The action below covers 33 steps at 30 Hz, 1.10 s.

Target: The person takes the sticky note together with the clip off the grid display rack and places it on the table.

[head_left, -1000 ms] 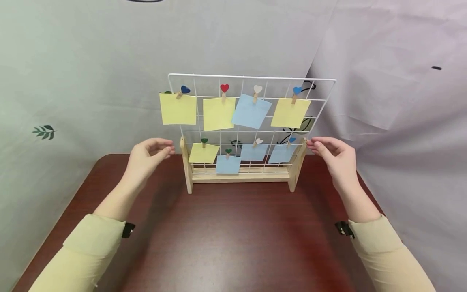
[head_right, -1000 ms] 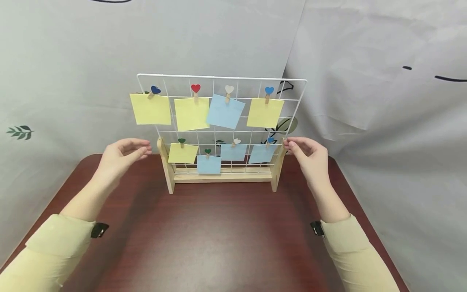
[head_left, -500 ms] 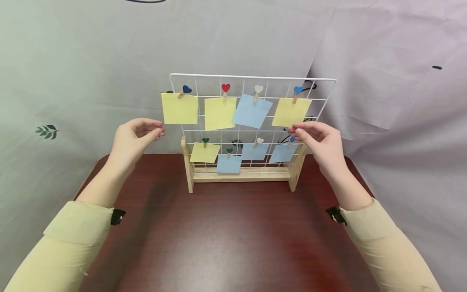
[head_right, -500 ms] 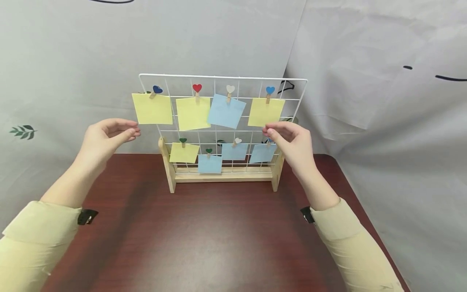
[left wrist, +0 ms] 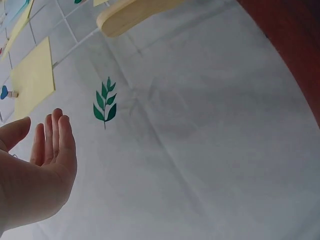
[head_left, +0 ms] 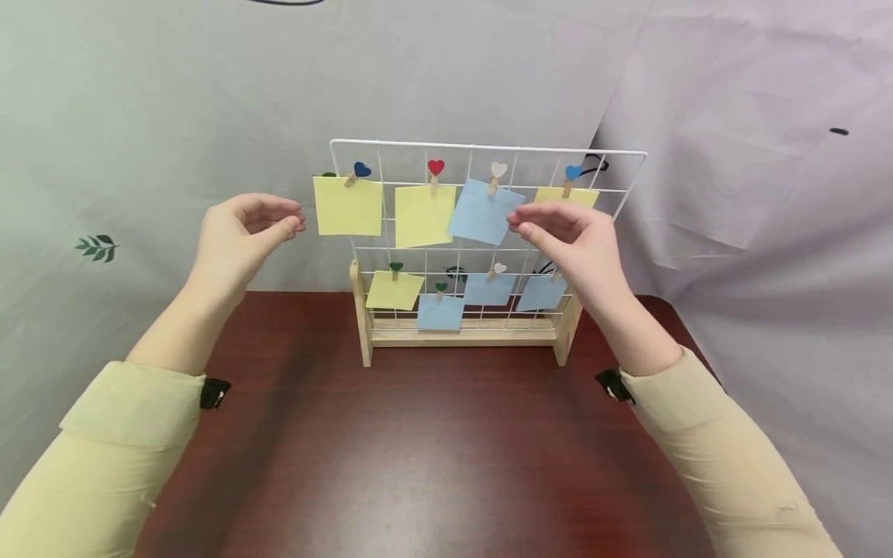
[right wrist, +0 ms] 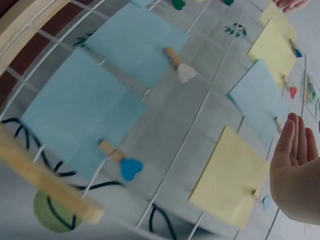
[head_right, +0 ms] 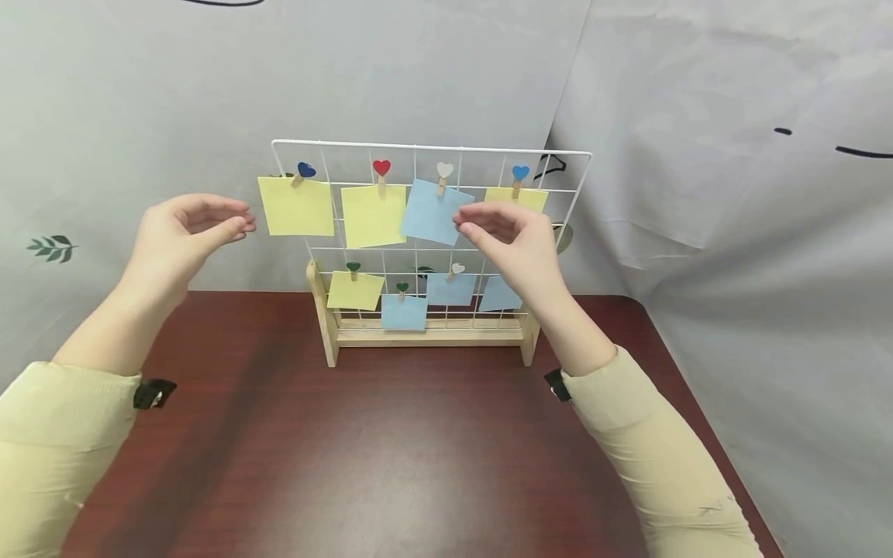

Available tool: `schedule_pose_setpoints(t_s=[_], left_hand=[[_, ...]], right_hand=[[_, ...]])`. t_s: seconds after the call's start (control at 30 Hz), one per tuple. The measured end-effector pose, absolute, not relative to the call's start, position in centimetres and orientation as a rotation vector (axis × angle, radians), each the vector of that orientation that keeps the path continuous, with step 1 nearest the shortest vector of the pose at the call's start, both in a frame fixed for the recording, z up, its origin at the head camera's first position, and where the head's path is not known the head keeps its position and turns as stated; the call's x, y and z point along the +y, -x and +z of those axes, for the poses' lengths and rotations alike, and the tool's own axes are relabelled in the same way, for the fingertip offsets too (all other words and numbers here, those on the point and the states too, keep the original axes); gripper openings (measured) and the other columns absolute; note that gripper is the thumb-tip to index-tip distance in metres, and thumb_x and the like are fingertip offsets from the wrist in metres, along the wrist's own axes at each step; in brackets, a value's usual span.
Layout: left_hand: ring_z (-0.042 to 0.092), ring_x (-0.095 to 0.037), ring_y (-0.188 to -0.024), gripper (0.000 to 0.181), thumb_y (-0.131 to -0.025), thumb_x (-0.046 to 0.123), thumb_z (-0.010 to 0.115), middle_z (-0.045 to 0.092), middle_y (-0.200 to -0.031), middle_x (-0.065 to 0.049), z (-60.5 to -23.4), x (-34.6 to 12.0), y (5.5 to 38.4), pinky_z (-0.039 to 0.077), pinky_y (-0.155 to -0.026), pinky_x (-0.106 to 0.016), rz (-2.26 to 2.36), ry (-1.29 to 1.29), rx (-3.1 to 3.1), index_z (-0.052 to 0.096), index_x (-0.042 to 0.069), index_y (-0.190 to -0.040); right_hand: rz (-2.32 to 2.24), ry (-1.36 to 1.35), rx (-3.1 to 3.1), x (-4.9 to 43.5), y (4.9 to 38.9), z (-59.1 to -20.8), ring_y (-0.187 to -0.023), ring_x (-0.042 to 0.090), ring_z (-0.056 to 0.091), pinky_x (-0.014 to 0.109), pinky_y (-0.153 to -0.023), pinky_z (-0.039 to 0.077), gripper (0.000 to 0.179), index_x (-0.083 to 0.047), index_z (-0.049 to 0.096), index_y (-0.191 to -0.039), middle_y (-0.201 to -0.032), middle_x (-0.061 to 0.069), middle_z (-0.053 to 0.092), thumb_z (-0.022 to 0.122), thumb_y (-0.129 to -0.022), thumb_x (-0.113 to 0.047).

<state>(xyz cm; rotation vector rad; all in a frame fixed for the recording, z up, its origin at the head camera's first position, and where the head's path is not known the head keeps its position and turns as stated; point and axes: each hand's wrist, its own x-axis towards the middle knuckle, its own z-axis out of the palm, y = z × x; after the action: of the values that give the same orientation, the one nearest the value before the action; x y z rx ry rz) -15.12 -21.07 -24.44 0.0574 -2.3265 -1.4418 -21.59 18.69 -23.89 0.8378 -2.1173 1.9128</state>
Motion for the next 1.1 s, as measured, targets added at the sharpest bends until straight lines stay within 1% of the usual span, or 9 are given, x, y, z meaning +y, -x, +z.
schedule_pose_setpoints(t_s=[0.13,0.33,0.47,0.57,0.7,0.87,1.1], left_hand=[[0.071,0.010,-0.086,0.023,-0.100,0.013,0.073,0.071,-0.088,0.032,-23.7,-20.9,15.4,0.054,-0.083,-0.005,-1.431,-0.073,-2.325,0.074,0.008,-0.122],[0.071,0.009,-0.085,0.021,-0.097,0.014,0.077,0.071,-0.087,0.032,-23.1,-20.5,15.7,0.054,-0.080,-0.006,-1.419,-0.080,-2.314,0.076,0.012,-0.118],[0.070,0.009,-0.085,0.023,-0.097,0.014,0.078,0.070,-0.086,0.031,-22.8,-20.3,15.9,0.054,-0.080,-0.007,-1.419,-0.079,-2.306,0.076,0.010,-0.119],[0.070,0.008,-0.086,0.026,-0.097,0.015,0.077,0.070,-0.087,0.031,-22.4,-20.2,15.9,0.054,-0.081,-0.008,-1.425,-0.080,-2.304,0.075,0.007,-0.121],[0.070,0.006,-0.087,0.028,-0.097,0.014,0.077,0.071,-0.089,0.029,-21.9,-20.0,15.9,0.055,-0.082,-0.008,-1.434,-0.077,-2.299,0.074,0.005,-0.123],[0.070,0.006,-0.087,0.027,-0.097,0.013,0.077,0.071,-0.090,0.029,-21.7,-19.8,16.2,0.056,-0.083,-0.008,-1.448,-0.066,-2.292,0.075,0.005,-0.123],[0.070,0.004,-0.087,0.025,-0.098,0.013,0.076,0.071,-0.090,0.026,-21.8,-19.5,16.6,0.056,-0.083,-0.009,-1.465,-0.055,-2.284,0.075,0.004,-0.122]], right_hand=[[1.888,-0.872,-2.127,17.0,21.8,-23.2,-0.099,0.007,0.079,0.022,-0.095,0.062,0.026,0.009,0.074,-0.121,-0.101,-0.012,0.082,0.075,-0.096,0.002],[1.918,-0.931,-2.122,14.5,21.9,-22.4,-0.100,0.008,0.079,0.027,-0.098,0.062,0.027,0.006,0.075,-0.121,-0.102,-0.011,0.082,0.076,-0.095,0.001],[1.923,-0.951,-2.116,12.9,22.1,-22.0,-0.099,0.008,0.079,0.027,-0.098,0.062,0.026,0.005,0.076,-0.120,-0.105,-0.005,0.083,0.077,-0.095,0.000],[1.930,-0.967,-2.109,11.7,22.1,-21.8,-0.100,0.010,0.079,0.028,-0.098,0.062,0.026,0.005,0.076,-0.120,-0.110,0.006,0.083,0.077,-0.095,-0.001],[1.927,-0.992,-2.106,10.0,22.0,-21.5,-0.104,0.013,0.079,0.031,-0.100,0.062,0.026,0.003,0.076,-0.121,-0.116,0.014,0.081,0.077,-0.095,-0.001],[1.921,-1.003,-2.113,8.1,22.0,-21.1,-0.107,0.018,0.079,0.031,-0.101,0.062,0.027,0.003,0.075,-0.122,-0.119,0.018,0.079,0.077,-0.096,-0.002],[1.909,-1.004,-2.119,6.2,22.2,-20.7,-0.106,0.019,0.079,0.029,-0.099,0.062,0.029,0.002,0.074,-0.125,-0.120,0.017,0.079,0.077,-0.097,-0.003]])
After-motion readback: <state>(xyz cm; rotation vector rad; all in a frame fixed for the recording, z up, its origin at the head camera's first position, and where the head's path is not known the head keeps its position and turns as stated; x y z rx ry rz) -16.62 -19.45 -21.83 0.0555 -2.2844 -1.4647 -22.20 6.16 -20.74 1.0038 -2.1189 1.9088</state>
